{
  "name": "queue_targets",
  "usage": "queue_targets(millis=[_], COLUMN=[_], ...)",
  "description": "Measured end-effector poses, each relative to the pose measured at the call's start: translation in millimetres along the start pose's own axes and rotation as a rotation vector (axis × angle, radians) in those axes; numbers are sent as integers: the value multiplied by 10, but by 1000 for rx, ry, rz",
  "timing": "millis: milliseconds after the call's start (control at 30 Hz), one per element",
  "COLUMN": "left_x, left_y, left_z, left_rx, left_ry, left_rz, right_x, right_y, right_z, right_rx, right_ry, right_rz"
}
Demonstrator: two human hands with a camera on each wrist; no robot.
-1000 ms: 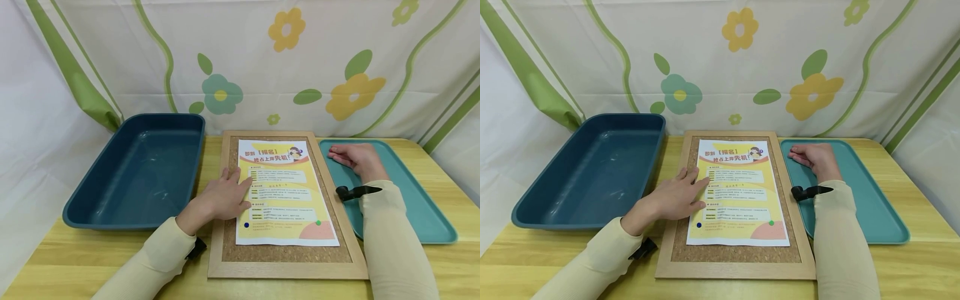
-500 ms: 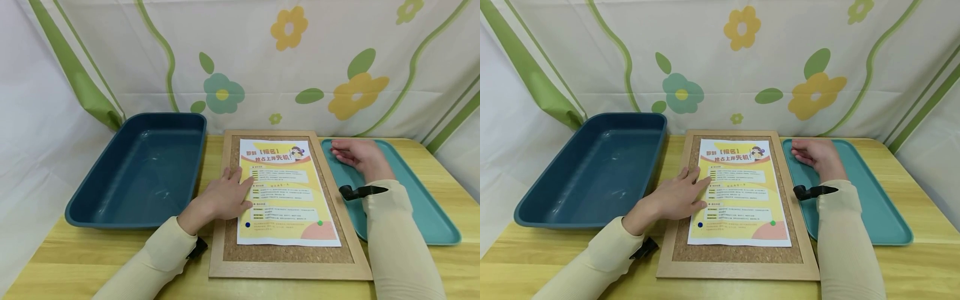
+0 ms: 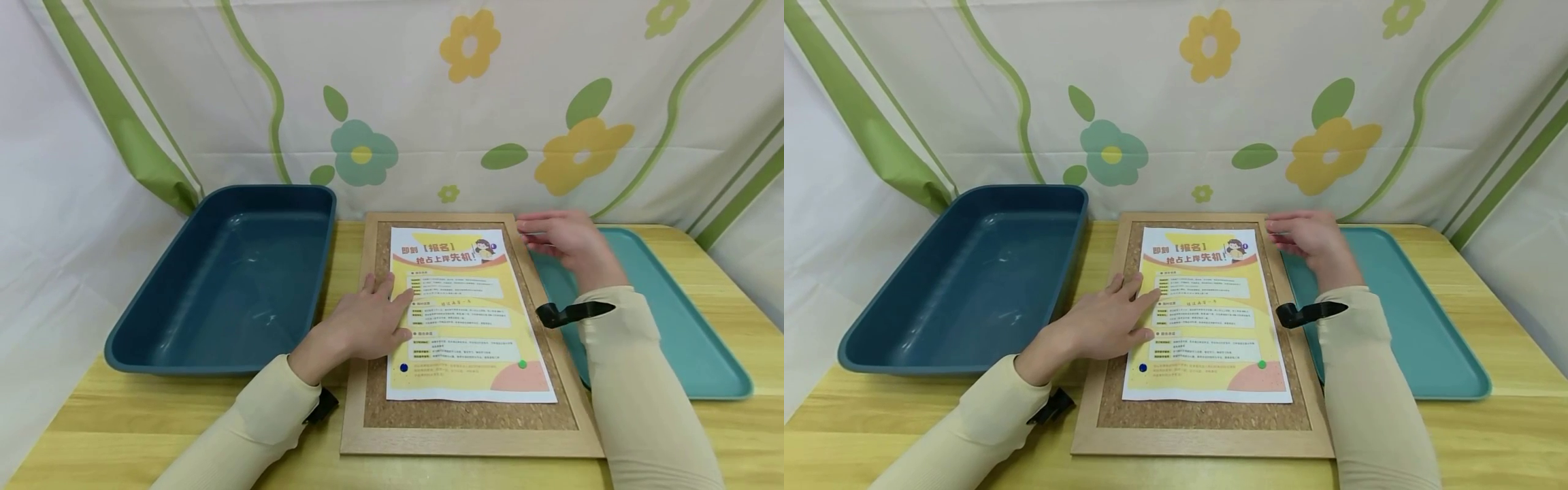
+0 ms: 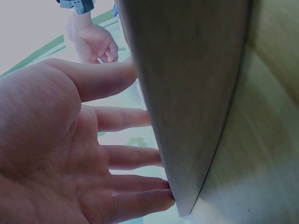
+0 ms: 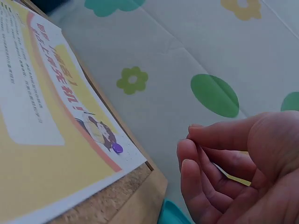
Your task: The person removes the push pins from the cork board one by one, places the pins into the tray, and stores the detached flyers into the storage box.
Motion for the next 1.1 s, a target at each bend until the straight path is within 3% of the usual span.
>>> queue_targets(millis=[233,500,1100], left_x=[-10,-15,0], left_y=[1,1,-11], left_z=[-7,-11,-4], left_rx=[1,3,9], left_ry=[-4,-8,-26], left_rz=[0,-2,-10], right_x=[-154,-261,-316], right_y=[-89,-107,-163], right_z=[33,63,116], right_rx=[12,-42,-88], right_ry=[88,256,377], right_rz=[-9,7,22])
Point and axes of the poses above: each hand's wrist, its own y-axis away from the middle knuckle, its own x-axis out of the back of the hand, z = x × y, the point moved 2 cm from there along -y, towards the middle knuckle, and after that the axes turned 10 degrees about -z, right-handed, at the moved point
